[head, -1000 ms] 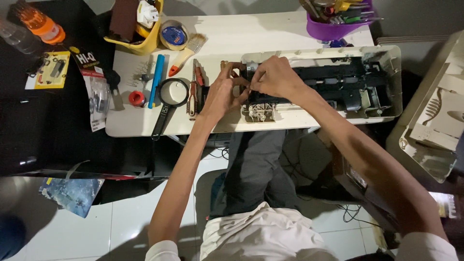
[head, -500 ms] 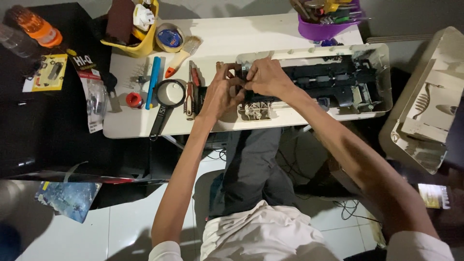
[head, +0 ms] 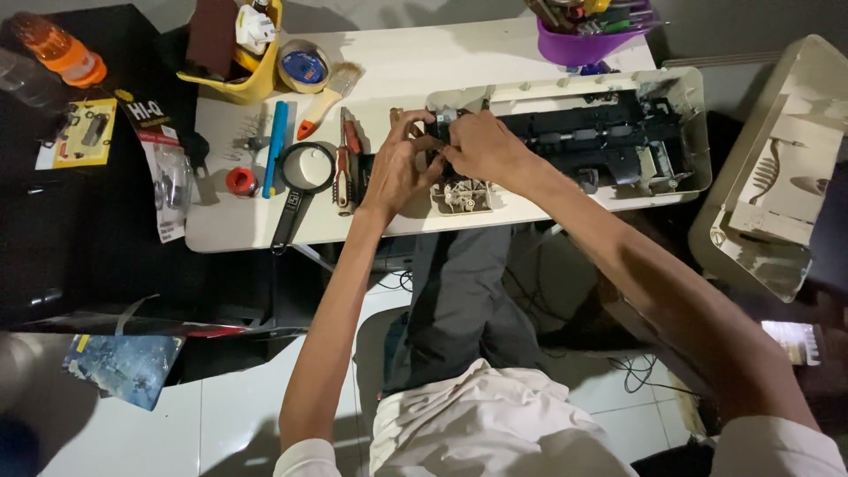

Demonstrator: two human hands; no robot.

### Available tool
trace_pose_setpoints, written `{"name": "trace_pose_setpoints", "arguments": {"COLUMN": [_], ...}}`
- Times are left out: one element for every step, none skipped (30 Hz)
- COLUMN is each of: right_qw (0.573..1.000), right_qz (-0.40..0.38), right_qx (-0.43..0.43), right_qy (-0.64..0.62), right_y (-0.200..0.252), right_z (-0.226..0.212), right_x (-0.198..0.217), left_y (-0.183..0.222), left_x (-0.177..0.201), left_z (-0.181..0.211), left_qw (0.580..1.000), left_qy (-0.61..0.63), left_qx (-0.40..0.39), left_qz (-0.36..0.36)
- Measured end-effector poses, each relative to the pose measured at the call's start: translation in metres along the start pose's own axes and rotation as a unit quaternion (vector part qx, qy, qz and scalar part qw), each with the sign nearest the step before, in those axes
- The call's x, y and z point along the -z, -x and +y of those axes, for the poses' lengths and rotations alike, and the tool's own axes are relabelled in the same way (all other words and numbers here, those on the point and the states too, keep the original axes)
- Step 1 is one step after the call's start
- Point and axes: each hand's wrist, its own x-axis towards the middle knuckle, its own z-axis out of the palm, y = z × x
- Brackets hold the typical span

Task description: Disassembling and inspecting the internal components of a printer on a repair bench.

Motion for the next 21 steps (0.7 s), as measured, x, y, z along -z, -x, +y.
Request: {"name": "trace_pose_setpoints", "arguments": {"right_qw": [1.0, 1.0, 1.0, 1.0, 0.999, 0.999, 0.997, 0.993, 0.993, 0.992, 0.99, 0.99, 0.989, 0.988, 0.987, 0.989, 0.99, 0.99, 0.99, 0.99, 0.99], "right_qz": [0.001, 0.001, 0.001, -0.018, -0.037, -0.034, -0.053, -0.074, -0.072, -0.088, -0.104, -0.103, -0.11, -0.119, -0.121, -0.099, -0.077, -0.078, -0.077, -0.075, -0.074], "right_qx": [0.003, 0.006, 0.006, 0.01, 0.014, 0.014, 0.006, -0.004, -0.005, -0.008, -0.011, -0.012, -0.011, -0.009, -0.011, 0.011, 0.034, 0.03, 0.021, 0.008, 0.0], "right_qy": [-0.007, -0.016, -0.017, 0.009, 0.034, 0.034, 0.062, 0.09, 0.089, 0.095, 0.1, 0.1, 0.101, 0.102, 0.101, 0.109, 0.116, 0.115, 0.118, 0.121, 0.12], "right_y": [-0.004, -0.007, -0.008, -0.01, -0.011, -0.006, 0.0, 0.007, 0.01, 0.013, 0.015, 0.018, 0.021, 0.025, 0.023, 0.021, 0.019, 0.02, 0.02, 0.023, 0.023], "right_z": [0.004, 0.007, 0.008, 0.01, 0.012, 0.001, -0.009, -0.019, -0.022, -0.024, -0.027, -0.03, -0.034, -0.037, -0.031, -0.025, -0.019, -0.021, -0.021, -0.02, -0.023], "right_x": [-0.001, -0.004, -0.005, -0.005, -0.005, 0.003, 0.012, 0.018, 0.021, 0.024, 0.028, 0.03, 0.032, 0.032, 0.026, 0.019, 0.014, 0.011, 0.009, 0.009, 0.007], "left_y": [0.0, 0.002, 0.002, 0.001, 0.0, -0.001, -0.002, -0.002, 0.0, 0.001, 0.001, 0.0, 0.0, 0.001, 0.002, 0.002, 0.002, 0.003, 0.004, 0.003, 0.003], "left_x": [-0.001, -0.001, -0.001, 0.0, 0.001, 0.0, -0.001, -0.002, -0.002, -0.002, -0.002, 0.0, 0.002, 0.002, 0.001, -0.001, -0.003, -0.003, -0.004, -0.008, -0.006], "left_z": [-0.001, -0.002, -0.001, 0.0, 0.002, 0.001, 0.0, -0.001, -0.001, -0.001, -0.001, 0.0, 0.002, 0.004, 0.002, 0.001, 0.0, -0.003, -0.005, -0.007, -0.005], "left_qw": [1.0, 1.0, 1.0, 1.0, 1.0, 1.0, 1.0, 1.0, 1.0, 1.0, 1.0, 1.0, 1.0, 1.0, 1.0, 1.0, 1.0, 1.0, 1.0, 1.0, 1.0], "left_qy": [-0.002, -0.004, -0.004, -0.007, -0.01, -0.011, -0.007, -0.003, -0.002, -0.003, -0.003, -0.003, -0.002, 0.0, 0.002, 0.004, 0.007, 0.01, 0.001, -0.006, -0.001], "left_qx": [-0.002, -0.002, -0.002, -0.004, -0.006, -0.009, -0.009, -0.007, -0.009, -0.009, -0.008, -0.009, -0.014, -0.017, -0.016, -0.014, -0.013, -0.013, -0.014, -0.018, -0.021], "left_qz": [0.0, -0.001, -0.002, -0.002, -0.001, -0.001, 0.0, 0.001, -0.001, 0.0, 0.002, 0.001, 0.003, 0.004, 0.002, 0.007, 0.013, 0.01, 0.014, 0.017, 0.013]}}
